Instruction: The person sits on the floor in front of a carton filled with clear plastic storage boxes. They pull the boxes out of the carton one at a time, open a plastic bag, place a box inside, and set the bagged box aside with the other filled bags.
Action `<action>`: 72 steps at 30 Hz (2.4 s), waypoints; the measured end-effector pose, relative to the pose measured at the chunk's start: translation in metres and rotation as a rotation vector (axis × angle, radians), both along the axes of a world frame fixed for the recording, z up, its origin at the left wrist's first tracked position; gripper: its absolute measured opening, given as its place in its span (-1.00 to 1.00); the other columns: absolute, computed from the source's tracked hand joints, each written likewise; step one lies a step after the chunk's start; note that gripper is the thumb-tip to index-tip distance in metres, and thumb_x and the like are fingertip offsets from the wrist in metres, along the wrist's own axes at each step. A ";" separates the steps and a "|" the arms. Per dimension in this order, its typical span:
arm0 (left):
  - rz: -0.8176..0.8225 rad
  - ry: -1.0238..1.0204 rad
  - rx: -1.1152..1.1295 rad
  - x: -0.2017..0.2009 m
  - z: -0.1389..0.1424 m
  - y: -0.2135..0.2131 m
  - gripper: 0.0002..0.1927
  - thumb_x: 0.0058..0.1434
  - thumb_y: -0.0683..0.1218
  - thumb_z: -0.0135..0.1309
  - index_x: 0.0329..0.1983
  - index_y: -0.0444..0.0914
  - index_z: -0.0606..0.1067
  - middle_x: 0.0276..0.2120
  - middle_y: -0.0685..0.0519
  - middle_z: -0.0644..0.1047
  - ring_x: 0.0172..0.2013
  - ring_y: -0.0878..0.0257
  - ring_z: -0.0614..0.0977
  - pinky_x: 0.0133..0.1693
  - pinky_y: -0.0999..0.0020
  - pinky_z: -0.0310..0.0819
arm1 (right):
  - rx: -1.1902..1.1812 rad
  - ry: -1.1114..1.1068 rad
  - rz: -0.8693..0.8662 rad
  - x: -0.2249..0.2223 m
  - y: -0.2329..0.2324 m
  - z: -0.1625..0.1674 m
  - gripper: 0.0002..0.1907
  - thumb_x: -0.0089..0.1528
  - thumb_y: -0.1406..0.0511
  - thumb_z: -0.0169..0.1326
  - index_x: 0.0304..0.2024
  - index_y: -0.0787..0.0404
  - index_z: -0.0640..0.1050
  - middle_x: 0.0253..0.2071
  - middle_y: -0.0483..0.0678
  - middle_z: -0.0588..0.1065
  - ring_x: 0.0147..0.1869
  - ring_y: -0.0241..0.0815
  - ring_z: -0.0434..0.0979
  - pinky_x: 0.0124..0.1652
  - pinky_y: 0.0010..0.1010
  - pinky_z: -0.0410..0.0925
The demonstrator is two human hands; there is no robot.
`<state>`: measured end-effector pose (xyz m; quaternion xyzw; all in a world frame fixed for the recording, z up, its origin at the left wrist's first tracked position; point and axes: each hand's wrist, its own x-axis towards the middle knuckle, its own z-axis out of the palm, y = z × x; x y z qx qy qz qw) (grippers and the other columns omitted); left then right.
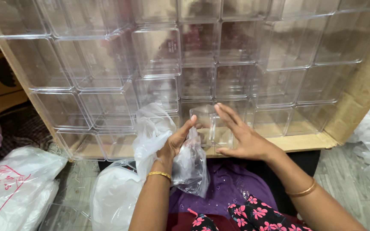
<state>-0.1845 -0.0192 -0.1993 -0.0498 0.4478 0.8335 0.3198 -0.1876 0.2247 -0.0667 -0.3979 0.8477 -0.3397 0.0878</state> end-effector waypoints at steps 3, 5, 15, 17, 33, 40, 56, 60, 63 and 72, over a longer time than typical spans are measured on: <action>-0.081 0.058 0.210 0.001 0.005 -0.004 -0.09 0.27 0.52 -0.04 0.20 -0.37 0.52 -0.62 0.13 0.36 -0.74 0.51 0.30 -0.34 0.47 0.60 | -0.010 -0.036 -0.042 -0.001 0.003 0.008 0.30 -0.04 0.17 0.41 0.54 -0.04 -0.14 0.49 0.18 0.03 0.55 0.17 0.05 0.39 -0.08 0.09; -0.070 0.030 0.185 0.001 0.009 -0.005 -0.11 0.23 0.50 -0.03 0.16 -0.38 0.51 -0.39 0.03 0.59 -0.74 0.51 0.29 -0.53 0.54 0.38 | -0.033 -0.034 -0.068 -0.002 0.005 0.015 0.34 -0.06 0.18 0.42 0.54 -0.03 -0.18 0.43 0.16 0.09 0.52 0.16 0.10 0.39 -0.08 0.08; 0.025 -0.153 0.144 -0.002 -0.005 -0.004 -0.35 0.16 0.38 0.17 0.02 -0.21 0.50 -0.45 0.13 0.51 -0.64 0.43 0.42 -0.59 0.51 0.34 | 0.051 -0.035 -0.026 -0.003 -0.015 0.012 0.36 -0.07 0.12 0.42 0.54 -0.01 -0.19 0.43 0.19 0.04 0.49 0.22 0.14 0.32 -0.09 0.18; -0.017 -0.151 0.191 -0.003 -0.010 -0.005 -0.34 0.22 0.39 0.21 -0.01 -0.26 0.49 -0.52 0.15 0.44 -0.68 0.44 0.37 -0.62 0.51 0.31 | 0.067 -0.037 -0.043 -0.003 -0.016 0.010 0.36 -0.08 0.10 0.43 0.54 -0.01 -0.18 0.42 0.19 0.05 0.48 0.22 0.15 0.31 -0.09 0.20; 0.008 -0.047 -0.158 -0.008 -0.032 -0.009 0.01 0.06 0.44 0.21 0.37 -0.34 0.37 0.15 -0.09 0.52 0.03 0.25 0.62 0.01 0.37 0.58 | 0.071 0.013 -0.045 -0.003 -0.011 -0.006 0.35 -0.10 0.05 0.46 0.54 0.01 -0.10 0.32 0.17 0.14 0.38 0.20 0.24 0.26 -0.09 0.25; -0.043 -0.051 -0.199 -0.003 -0.017 -0.006 0.09 -0.05 0.50 0.15 0.36 -0.31 0.34 0.28 -0.20 0.43 0.25 -0.01 0.49 0.12 0.20 0.47 | 0.041 0.039 -0.090 0.007 -0.015 -0.002 0.34 -0.11 0.12 0.46 0.52 0.02 -0.10 0.30 0.20 0.14 0.36 0.25 0.23 0.23 -0.05 0.25; 0.123 0.614 -0.727 0.003 0.123 -0.011 -0.74 0.23 0.05 0.22 -0.19 -0.21 0.50 -0.52 0.10 0.56 -0.52 0.39 0.57 -0.43 0.44 0.45 | 0.006 0.575 -0.297 -0.007 -0.028 -0.034 -0.25 0.05 0.07 0.24 0.28 -0.09 0.33 0.40 0.09 0.24 0.54 0.13 0.15 0.32 0.13 0.08; 0.154 0.745 -0.596 -0.001 0.141 0.005 -0.74 0.28 0.03 0.20 -0.17 -0.23 0.48 -0.49 0.13 0.54 -0.48 0.42 0.56 -0.40 0.45 0.47 | -0.565 -0.420 -0.286 -0.014 -0.020 -0.037 -0.42 0.22 0.24 0.18 0.28 0.12 0.37 0.19 -0.06 0.48 0.35 -0.20 0.43 0.25 -0.31 0.32; 0.216 0.760 -0.561 -0.002 0.144 0.005 -0.76 0.30 0.02 0.18 -0.16 -0.23 0.50 -0.44 0.16 0.58 -0.41 0.45 0.58 -0.34 0.48 0.49 | -0.548 -0.871 -0.312 -0.015 -0.022 -0.051 -0.38 0.31 0.30 0.21 0.42 0.10 0.40 -0.21 -0.01 0.34 -0.14 -0.19 0.26 -0.18 -0.33 0.18; -0.018 0.773 -0.517 0.006 0.113 -0.021 -0.80 0.34 -0.01 0.16 -0.17 -0.24 0.58 -0.39 0.27 0.55 -0.36 0.52 0.48 -0.30 0.52 0.41 | -0.839 -1.040 -0.304 -0.006 0.006 -0.074 -0.76 0.31 0.19 0.07 -0.26 0.25 0.51 -0.41 -0.12 0.43 -0.38 -0.35 0.37 -0.35 -0.51 0.28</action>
